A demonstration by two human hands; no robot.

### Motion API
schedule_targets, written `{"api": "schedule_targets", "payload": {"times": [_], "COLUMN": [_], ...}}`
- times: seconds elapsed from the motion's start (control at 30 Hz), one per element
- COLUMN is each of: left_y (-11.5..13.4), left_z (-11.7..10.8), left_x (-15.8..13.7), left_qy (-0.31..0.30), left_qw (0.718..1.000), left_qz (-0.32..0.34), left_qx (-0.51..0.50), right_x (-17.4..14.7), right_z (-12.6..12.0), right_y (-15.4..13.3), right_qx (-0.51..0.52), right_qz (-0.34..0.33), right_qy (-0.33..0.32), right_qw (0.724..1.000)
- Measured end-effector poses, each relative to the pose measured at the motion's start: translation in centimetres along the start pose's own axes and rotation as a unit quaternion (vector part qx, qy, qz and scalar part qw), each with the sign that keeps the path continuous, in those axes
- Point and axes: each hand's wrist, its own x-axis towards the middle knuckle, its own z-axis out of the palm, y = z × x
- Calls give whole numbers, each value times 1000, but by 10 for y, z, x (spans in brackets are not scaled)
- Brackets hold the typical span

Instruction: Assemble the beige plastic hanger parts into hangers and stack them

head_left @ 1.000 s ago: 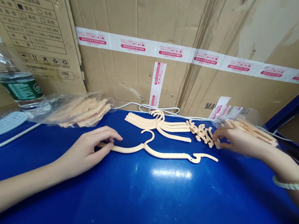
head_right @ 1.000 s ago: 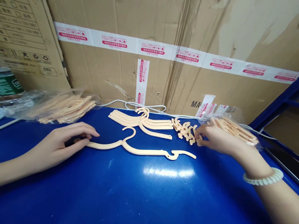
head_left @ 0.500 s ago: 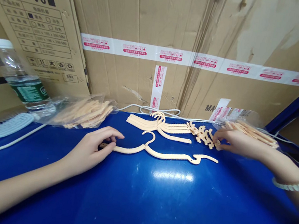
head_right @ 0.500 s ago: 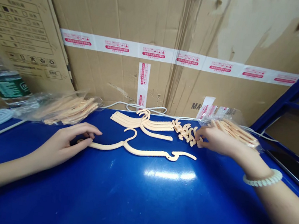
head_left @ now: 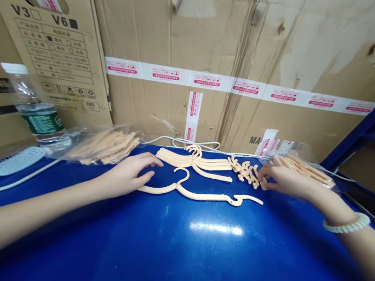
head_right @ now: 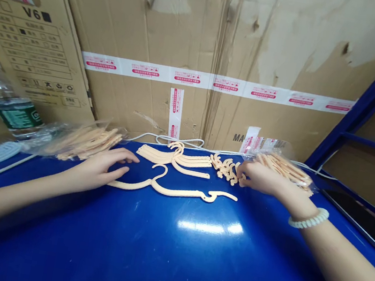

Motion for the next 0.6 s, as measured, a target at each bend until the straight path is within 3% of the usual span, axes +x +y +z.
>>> {"api": "schedule_targets", "payload": {"times": [0.27,0.6], "left_y": [-22,-26], "left_z": [17,22], "left_x": [41,52], "left_qy": [-21,-44], "left_qw": [998,996], "left_qz": [35,72], "left_qx": [43,35], "right_x": [-2,-3], "right_z": [-5,-6], "right_y": [-6,-4], "right_qx": [-8,1], "right_qz": [19,-1], "right_qy": [-9,4], "right_qw": [1000,1000]}}
